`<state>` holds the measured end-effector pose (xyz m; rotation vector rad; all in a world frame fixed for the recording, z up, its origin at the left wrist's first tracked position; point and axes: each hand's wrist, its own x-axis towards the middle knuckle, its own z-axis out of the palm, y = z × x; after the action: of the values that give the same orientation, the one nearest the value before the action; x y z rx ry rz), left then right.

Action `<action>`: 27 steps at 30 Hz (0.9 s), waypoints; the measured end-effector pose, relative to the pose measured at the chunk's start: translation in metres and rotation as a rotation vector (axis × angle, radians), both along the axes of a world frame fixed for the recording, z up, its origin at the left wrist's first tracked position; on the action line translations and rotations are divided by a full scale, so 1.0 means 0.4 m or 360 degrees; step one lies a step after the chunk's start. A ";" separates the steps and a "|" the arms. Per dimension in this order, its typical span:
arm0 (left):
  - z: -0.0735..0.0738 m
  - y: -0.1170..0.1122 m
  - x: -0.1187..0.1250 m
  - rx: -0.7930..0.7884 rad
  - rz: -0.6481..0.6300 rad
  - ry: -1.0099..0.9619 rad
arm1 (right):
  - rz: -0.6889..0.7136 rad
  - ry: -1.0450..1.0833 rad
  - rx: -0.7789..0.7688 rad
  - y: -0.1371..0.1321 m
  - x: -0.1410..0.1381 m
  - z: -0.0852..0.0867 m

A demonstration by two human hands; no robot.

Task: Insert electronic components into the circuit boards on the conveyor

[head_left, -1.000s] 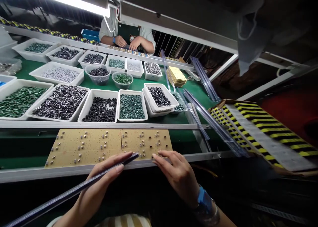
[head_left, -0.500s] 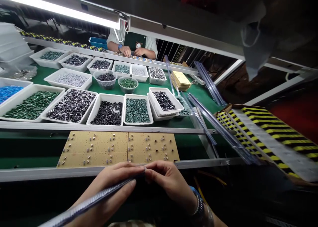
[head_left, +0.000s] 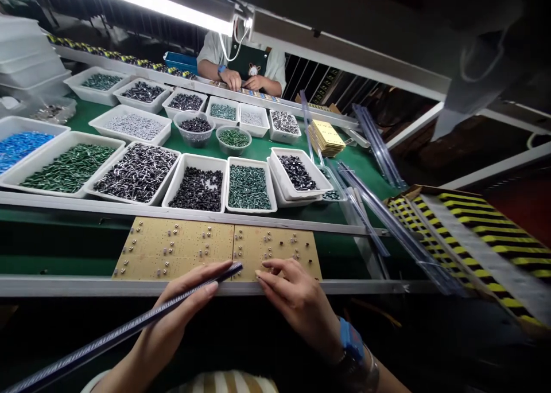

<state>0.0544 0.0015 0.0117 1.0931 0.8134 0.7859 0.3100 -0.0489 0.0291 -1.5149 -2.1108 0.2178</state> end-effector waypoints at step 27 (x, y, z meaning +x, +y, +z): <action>0.009 0.010 0.001 0.0047 0.0052 0.0045 | 0.0124 -0.0493 0.0225 -0.010 -0.009 -0.025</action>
<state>0.0547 0.0057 0.0154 1.1217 0.8475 0.8141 0.3066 -0.0529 0.0191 -1.4599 -2.3711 -0.1463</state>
